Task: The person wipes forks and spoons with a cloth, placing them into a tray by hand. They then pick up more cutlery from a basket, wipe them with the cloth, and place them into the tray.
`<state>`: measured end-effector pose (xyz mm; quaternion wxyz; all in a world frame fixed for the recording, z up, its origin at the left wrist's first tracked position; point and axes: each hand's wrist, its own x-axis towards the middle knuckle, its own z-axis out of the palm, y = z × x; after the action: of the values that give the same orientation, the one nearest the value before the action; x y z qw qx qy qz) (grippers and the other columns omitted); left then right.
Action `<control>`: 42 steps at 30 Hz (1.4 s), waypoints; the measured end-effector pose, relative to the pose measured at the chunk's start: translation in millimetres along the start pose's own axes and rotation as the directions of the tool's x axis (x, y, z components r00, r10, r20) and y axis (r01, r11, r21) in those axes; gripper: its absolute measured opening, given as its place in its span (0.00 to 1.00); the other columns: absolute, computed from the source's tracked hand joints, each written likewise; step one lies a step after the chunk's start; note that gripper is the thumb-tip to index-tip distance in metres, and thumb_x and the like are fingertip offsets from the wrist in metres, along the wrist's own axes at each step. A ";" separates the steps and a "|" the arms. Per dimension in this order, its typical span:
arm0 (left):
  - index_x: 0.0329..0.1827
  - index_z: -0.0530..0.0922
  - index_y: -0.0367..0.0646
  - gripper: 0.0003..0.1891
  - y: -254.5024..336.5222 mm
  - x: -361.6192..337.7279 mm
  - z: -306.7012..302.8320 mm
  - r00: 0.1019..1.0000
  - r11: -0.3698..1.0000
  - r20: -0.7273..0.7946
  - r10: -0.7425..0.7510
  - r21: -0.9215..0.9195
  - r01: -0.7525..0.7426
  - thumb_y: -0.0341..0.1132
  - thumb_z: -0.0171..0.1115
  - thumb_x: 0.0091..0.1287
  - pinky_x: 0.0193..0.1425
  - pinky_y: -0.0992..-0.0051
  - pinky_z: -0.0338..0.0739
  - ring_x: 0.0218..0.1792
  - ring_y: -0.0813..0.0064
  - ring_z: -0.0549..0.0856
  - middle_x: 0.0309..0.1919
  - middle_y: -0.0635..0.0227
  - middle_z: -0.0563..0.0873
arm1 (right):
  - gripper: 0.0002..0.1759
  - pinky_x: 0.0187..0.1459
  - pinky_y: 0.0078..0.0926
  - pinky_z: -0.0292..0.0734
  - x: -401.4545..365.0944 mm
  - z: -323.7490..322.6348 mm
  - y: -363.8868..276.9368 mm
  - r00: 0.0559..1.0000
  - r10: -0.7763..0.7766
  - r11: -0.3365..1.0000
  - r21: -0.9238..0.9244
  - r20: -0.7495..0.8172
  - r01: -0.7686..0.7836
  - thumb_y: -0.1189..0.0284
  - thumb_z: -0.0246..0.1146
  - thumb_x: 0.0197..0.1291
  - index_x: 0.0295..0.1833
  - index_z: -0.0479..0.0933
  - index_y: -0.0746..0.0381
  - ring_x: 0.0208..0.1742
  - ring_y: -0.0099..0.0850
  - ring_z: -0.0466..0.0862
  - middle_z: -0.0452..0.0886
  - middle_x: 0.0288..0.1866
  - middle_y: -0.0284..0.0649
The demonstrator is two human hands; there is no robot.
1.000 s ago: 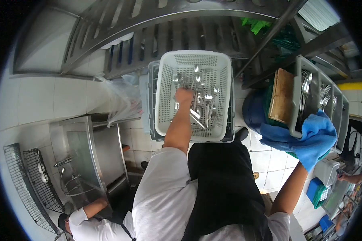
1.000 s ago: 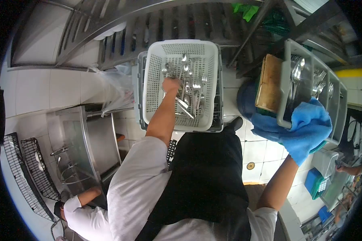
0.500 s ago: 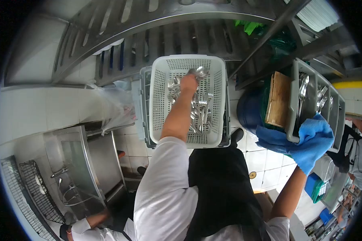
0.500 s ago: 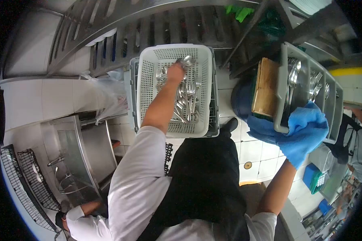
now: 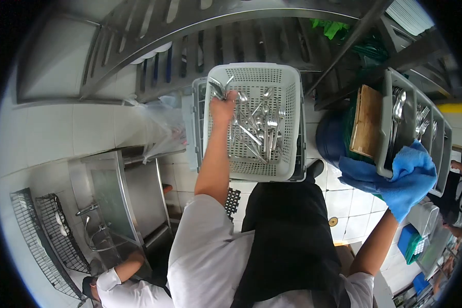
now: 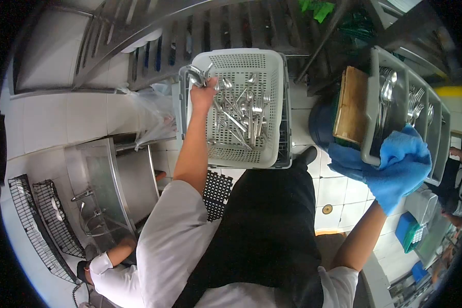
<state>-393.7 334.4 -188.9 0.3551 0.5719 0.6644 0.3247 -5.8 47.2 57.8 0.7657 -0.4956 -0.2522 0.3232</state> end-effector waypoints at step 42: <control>0.51 0.76 0.37 0.20 7.4 -8.2 67.5 0.878 0.877 0.073 0.473 -0.138 -0.461 0.35 0.68 0.57 0.45 0.64 0.79 0.37 0.54 0.86 0.36 0.55 0.87 | 0.09 0.29 0.26 0.59 -2.3 -15.5 -2.1 0.982 0.133 0.978 0.176 -0.132 -0.109 0.61 0.49 0.49 0.24 0.67 0.54 0.25 0.28 0.64 0.64 0.21 0.31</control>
<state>-332.1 329.0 -218.1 0.3332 0.7099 0.4671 0.4085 4.2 35.7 53.7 0.7998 -0.4657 -0.1376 0.3530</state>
